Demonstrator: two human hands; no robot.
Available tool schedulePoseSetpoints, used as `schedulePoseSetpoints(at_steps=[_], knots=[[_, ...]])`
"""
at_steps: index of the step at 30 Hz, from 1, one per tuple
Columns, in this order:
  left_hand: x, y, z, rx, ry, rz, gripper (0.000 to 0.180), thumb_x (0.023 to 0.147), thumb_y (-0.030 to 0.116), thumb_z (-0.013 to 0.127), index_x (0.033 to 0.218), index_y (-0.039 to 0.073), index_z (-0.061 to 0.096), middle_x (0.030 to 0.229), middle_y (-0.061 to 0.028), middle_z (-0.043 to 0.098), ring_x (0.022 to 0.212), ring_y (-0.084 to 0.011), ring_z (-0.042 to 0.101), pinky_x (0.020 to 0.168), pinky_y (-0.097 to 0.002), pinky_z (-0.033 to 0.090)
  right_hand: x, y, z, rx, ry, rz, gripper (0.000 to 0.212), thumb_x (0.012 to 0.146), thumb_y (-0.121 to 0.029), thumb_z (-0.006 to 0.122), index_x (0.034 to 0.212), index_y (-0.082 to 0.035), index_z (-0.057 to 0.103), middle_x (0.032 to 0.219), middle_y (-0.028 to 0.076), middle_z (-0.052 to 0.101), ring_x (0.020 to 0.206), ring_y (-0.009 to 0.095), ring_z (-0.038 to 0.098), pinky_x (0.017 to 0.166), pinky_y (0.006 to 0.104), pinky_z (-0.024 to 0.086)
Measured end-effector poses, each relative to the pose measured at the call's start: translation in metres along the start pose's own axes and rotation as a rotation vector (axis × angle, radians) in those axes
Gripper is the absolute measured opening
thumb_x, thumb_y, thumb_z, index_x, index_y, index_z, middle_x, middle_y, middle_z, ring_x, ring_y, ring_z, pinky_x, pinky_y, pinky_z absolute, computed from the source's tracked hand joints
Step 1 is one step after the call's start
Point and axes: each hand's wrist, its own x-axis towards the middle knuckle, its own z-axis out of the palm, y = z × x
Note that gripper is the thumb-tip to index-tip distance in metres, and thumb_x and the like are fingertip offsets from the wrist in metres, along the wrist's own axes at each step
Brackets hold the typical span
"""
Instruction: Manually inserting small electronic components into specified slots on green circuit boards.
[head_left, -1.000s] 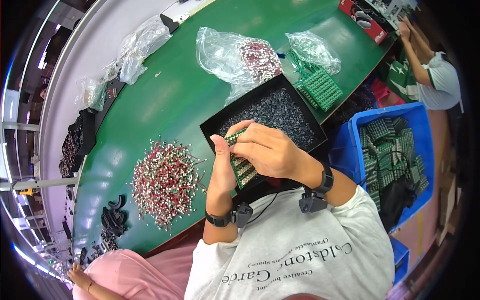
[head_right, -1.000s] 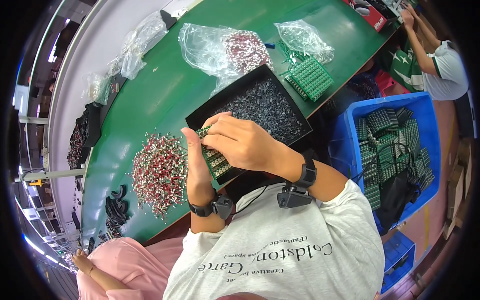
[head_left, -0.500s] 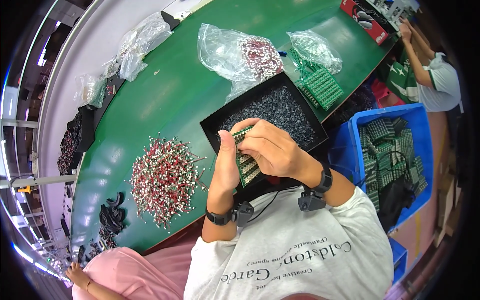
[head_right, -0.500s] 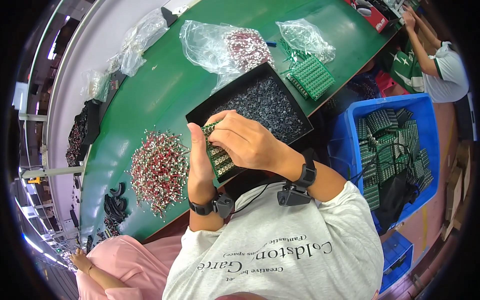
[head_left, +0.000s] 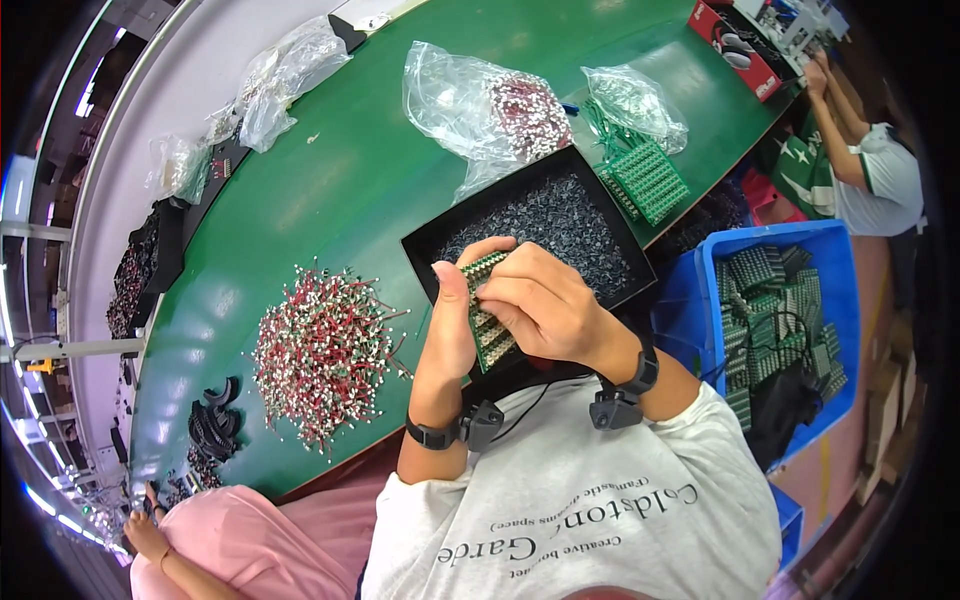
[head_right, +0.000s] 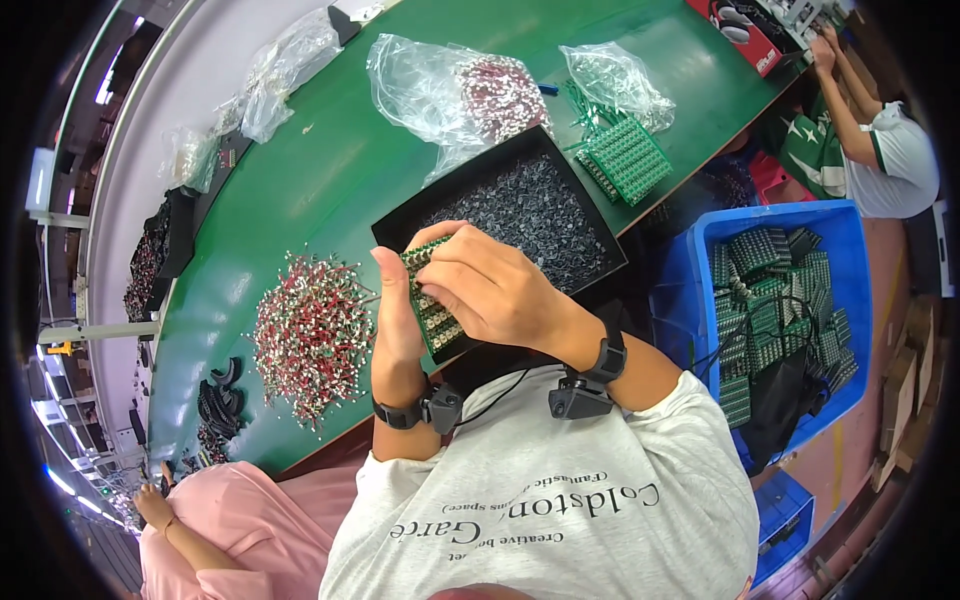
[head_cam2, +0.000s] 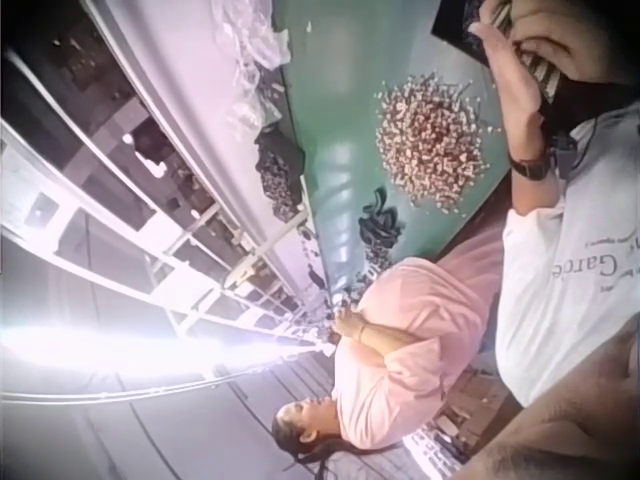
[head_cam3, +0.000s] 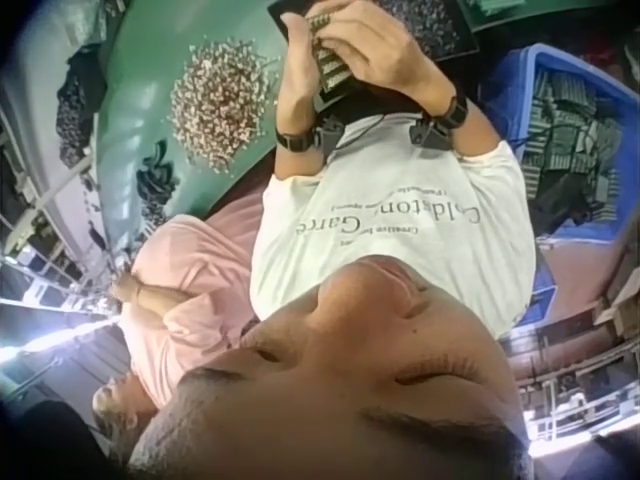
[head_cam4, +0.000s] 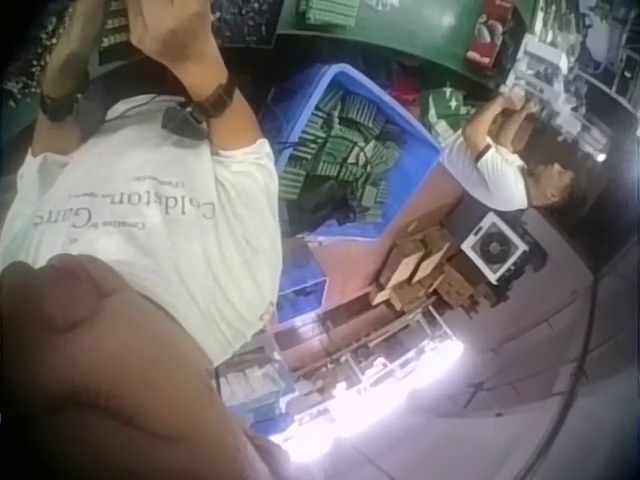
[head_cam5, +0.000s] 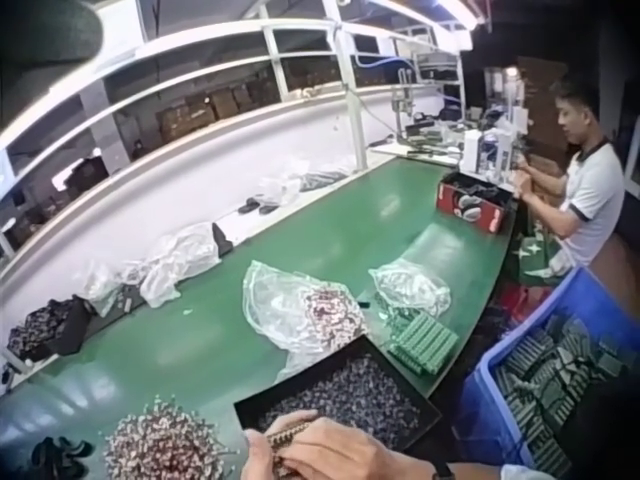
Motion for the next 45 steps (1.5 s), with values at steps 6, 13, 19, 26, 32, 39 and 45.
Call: schedulePoseSetpoints(at_steps=[6,13,19,26,32,39,45], knots=[[0.000,-0.003,-0.002,0.094,0.025,0.006,0.090,0.100,0.070,0.011,0.135,-0.001,0.051,0.122,-0.0131,0.061,0.114,-0.0182,0.057,0.099,-0.0291,0.043,-0.003,0.004,-0.001,0.027,-0.056,-0.006,0.024,0.072,0.005,0.079,0.092,0.002,0.066,0.087,0.012,0.063,0.073,0.028,0.061,0.065,0.0355,0.052],[0.002,-0.008,-0.005,0.125,0.041,0.035,0.088,0.100,0.071,0.016,0.135,-0.001,0.051,0.111,-0.0112,0.064,0.103,-0.0157,0.060,0.092,-0.0291,0.046,-0.001,0.002,-0.007,0.037,-0.055,0.038,0.021,0.074,0.007,0.076,0.092,0.001,0.067,0.085,0.012,0.063,0.070,0.027,0.061,0.063,0.0346,0.051],[-0.004,0.000,-0.008,-0.057,0.042,-0.018,0.086,0.099,0.072,0.017,0.138,0.003,0.049,0.106,-0.0066,0.064,0.096,-0.0138,0.061,0.087,-0.0279,0.048,0.000,0.009,-0.021,0.017,-0.118,0.140,0.022,0.075,0.004,0.077,0.095,0.000,0.068,0.087,0.012,0.064,0.074,0.027,0.062,0.065,0.0335,0.052],[-0.001,0.000,-0.005,0.105,0.045,0.067,0.089,0.099,0.072,0.013,0.137,0.000,0.049,0.119,-0.0098,0.061,0.111,-0.0167,0.057,0.097,-0.0283,0.044,-0.001,0.008,-0.006,0.049,-0.081,0.096,0.030,0.070,0.005,0.080,0.097,-0.001,0.069,0.088,0.010,0.066,0.074,0.027,0.064,0.064,0.0341,0.052],[-0.002,-0.002,-0.007,0.123,0.042,0.056,0.089,0.098,0.074,0.016,0.138,0.001,0.049,0.117,-0.0095,0.062,0.107,-0.0163,0.058,0.095,-0.0295,0.046,-0.001,0.006,-0.008,0.008,-0.054,0.089,0.021,0.073,0.005,0.078,0.092,-0.001,0.068,0.084,0.011,0.065,0.072,0.027,0.064,0.062,0.0341,0.052],[-0.008,0.009,-0.003,-0.041,0.058,-0.069,0.094,0.091,0.081,0.021,0.140,0.004,0.046,0.106,-0.0089,0.064,0.090,-0.0161,0.065,0.080,-0.0305,0.054,0.004,0.017,-0.034,-0.243,-0.112,0.199,0.022,0.074,0.006,0.073,0.095,-0.001,0.069,0.083,0.011,0.065,0.072,0.027,0.064,0.064,0.0335,0.052],[-0.010,0.006,0.001,0.176,0.047,0.042,0.106,0.088,0.084,0.022,0.142,-0.004,0.043,0.129,-0.0129,0.057,0.120,-0.0212,0.055,0.104,-0.0335,0.042,0.010,0.007,-0.009,0.071,-0.059,0.030,0.026,0.071,0.001,0.076,0.096,-0.003,0.069,0.094,0.005,0.068,0.079,0.025,0.064,0.068,0.0346,0.054]])
